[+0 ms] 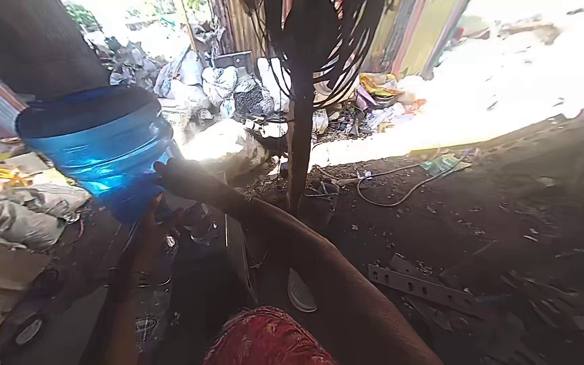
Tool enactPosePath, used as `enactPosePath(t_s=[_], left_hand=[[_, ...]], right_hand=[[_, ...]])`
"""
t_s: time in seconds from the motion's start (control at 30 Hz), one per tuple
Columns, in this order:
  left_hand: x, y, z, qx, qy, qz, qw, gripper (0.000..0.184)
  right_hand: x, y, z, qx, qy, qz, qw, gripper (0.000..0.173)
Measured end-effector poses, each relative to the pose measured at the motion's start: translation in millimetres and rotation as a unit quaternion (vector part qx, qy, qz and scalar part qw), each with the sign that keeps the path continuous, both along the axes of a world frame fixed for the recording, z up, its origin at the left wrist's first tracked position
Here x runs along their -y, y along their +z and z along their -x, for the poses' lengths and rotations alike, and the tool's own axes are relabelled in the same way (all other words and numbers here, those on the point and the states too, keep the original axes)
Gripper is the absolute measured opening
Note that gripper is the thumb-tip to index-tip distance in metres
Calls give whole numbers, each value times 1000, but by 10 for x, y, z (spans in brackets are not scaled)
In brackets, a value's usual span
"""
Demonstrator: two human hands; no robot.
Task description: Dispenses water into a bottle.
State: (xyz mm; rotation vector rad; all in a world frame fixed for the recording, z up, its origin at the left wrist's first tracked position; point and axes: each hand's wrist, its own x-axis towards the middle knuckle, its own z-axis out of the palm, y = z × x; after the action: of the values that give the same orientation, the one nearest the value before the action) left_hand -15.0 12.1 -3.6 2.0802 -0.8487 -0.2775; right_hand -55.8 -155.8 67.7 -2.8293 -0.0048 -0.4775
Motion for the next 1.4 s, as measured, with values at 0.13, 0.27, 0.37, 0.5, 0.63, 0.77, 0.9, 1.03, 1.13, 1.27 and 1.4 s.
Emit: enactPosePath(t_s=[0.13,0.27,0.37,0.5,0.63,0.77,0.9,1.03,1.13,1.27,1.4], left_hand=[[-419,10,196,-37,39,44,998,58],[-982,-155,312,-56,80,23,995,48],[-1383,-385,425,-71,111,14,991,43],[-1800,-664,591,-86,156,15,984,41],[-1963,-792,709,-98,185,32,977,38],[-1956,-737,796,-105,195,42,974,36],[-1889,-700,785,-76,194,78,975,34],[-1784,-671,741,-58,190,108,974,31],[-1699,-670,729,-44,193,140,970,28],[-1611,-614,736,7,207,221,953,25],[-1424,-384,817,18,250,293,923,27]], right_hand=[[-23,-32,-67,-19,-3,77,997,37],[-34,-38,-75,-39,7,137,990,36],[-27,-25,-73,-42,-7,126,991,43],[25,-28,-32,1,11,93,996,45],[133,-24,-81,0,57,126,990,36],[94,26,109,-17,32,56,998,37],[95,-99,287,69,48,20,996,36],[140,-141,160,96,32,36,994,49],[160,-151,189,98,16,55,994,66],[-3,-137,453,165,46,56,984,58],[-511,-308,939,59,176,-81,979,60]])
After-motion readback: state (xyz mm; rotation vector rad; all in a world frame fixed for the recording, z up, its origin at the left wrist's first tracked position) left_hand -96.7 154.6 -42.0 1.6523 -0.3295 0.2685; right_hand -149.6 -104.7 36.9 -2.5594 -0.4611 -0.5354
